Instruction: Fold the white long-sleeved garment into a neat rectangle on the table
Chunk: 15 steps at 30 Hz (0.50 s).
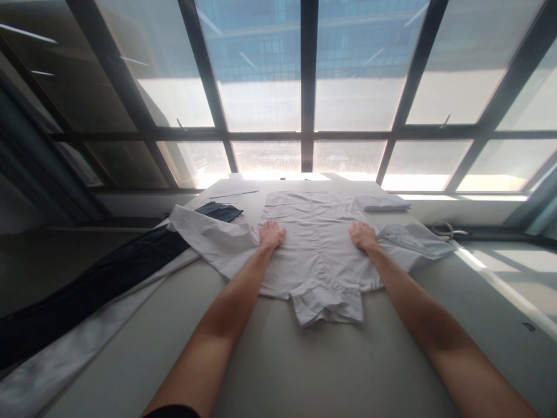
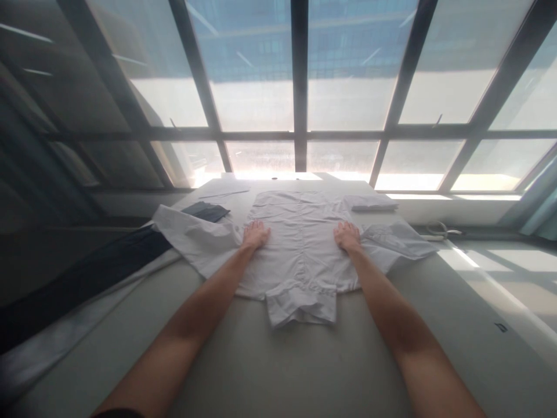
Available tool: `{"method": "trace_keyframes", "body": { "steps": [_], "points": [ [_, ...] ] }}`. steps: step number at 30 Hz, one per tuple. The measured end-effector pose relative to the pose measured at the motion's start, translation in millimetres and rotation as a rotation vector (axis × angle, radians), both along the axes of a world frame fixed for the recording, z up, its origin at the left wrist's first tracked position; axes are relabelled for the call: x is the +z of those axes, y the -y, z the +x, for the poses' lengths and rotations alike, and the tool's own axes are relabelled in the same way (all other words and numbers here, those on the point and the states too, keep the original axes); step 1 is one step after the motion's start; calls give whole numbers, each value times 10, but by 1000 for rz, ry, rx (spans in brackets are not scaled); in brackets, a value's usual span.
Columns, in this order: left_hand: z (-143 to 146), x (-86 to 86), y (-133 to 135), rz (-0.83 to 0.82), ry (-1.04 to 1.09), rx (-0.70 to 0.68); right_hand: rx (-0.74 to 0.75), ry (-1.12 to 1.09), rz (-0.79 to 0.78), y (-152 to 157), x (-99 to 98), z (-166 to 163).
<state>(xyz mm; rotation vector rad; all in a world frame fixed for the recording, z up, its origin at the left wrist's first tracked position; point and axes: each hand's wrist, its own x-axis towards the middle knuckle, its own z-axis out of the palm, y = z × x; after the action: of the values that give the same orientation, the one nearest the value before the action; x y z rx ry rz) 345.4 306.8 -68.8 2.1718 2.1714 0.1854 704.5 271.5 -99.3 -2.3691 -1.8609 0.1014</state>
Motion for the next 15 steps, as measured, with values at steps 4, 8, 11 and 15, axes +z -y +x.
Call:
{"method": "trace_keyframes", "body": {
  "steps": [4,8,11,15],
  "points": [
    [20,-3,24,19,-4,-25,3,-8,1,6,1,-5],
    [209,-12,149,9,-6,-241,3,-9,15,8,-3,-17],
    [445,-48,285,-17,-8,-501,4,-5,25,10,-5,-25],
    [631,-80,386,-35,-2,-670,9,-5,41,21,-1,-26]
  ]
}}
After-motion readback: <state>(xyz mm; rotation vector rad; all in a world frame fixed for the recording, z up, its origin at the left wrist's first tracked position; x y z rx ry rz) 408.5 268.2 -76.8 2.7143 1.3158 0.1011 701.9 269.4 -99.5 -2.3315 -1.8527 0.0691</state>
